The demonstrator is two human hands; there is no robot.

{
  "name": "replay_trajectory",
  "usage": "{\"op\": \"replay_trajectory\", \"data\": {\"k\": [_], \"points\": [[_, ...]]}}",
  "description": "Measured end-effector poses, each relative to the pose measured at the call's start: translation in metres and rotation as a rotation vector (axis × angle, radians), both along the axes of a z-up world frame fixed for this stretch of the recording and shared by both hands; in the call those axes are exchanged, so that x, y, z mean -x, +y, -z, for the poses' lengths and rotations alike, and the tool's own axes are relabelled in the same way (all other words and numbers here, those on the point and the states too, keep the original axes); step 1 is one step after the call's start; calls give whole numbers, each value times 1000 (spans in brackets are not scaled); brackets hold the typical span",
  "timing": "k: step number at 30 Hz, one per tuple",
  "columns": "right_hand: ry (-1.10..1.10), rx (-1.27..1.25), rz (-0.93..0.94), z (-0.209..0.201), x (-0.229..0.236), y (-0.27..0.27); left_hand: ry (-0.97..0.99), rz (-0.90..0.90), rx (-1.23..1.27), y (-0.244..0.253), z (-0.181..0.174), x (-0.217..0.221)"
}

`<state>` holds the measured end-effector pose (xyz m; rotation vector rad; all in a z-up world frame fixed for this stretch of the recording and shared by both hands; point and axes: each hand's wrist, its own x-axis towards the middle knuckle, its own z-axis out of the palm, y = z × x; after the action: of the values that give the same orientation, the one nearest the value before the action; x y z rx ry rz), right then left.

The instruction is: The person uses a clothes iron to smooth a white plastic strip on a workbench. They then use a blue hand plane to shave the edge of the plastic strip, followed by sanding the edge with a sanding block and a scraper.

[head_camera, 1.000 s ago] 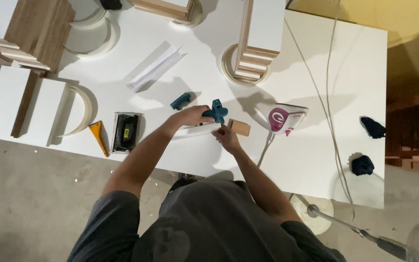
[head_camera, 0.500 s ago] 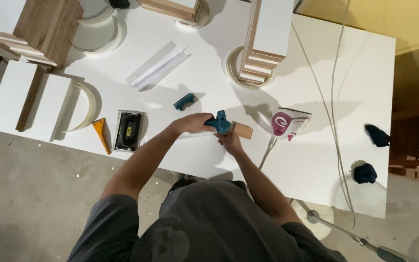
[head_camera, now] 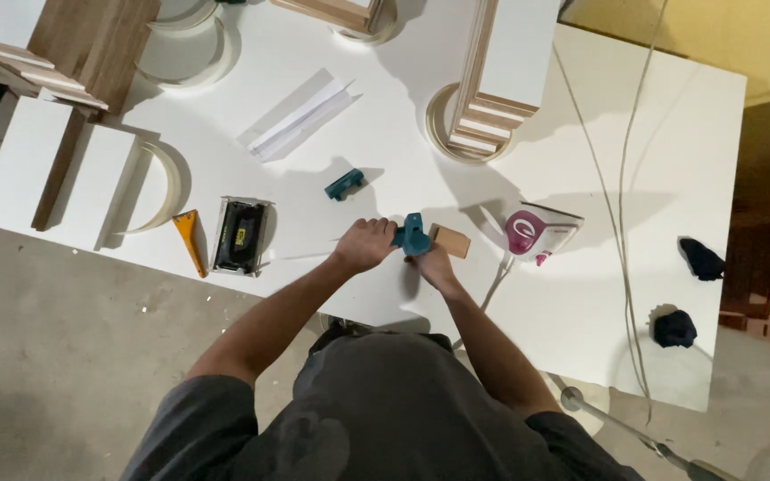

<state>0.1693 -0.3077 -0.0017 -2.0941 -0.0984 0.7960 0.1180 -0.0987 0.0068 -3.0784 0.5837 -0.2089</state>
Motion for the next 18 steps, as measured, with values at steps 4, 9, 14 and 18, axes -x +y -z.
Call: {"op": "replay_trajectory", "data": {"k": [4,9,14,18], "points": [[255,-488,323,-64,3,-7,133,-34,10,0,-12,-2],[363,-480,43,-58,-16,-8,-58,-23,11,2,2,-2],[372,-545,72,-66,-14,-9,-35,-31,23,3,0,-4],[450,-404,76,-71,-35,4,45,-39,37,4,-3,-4]]}}
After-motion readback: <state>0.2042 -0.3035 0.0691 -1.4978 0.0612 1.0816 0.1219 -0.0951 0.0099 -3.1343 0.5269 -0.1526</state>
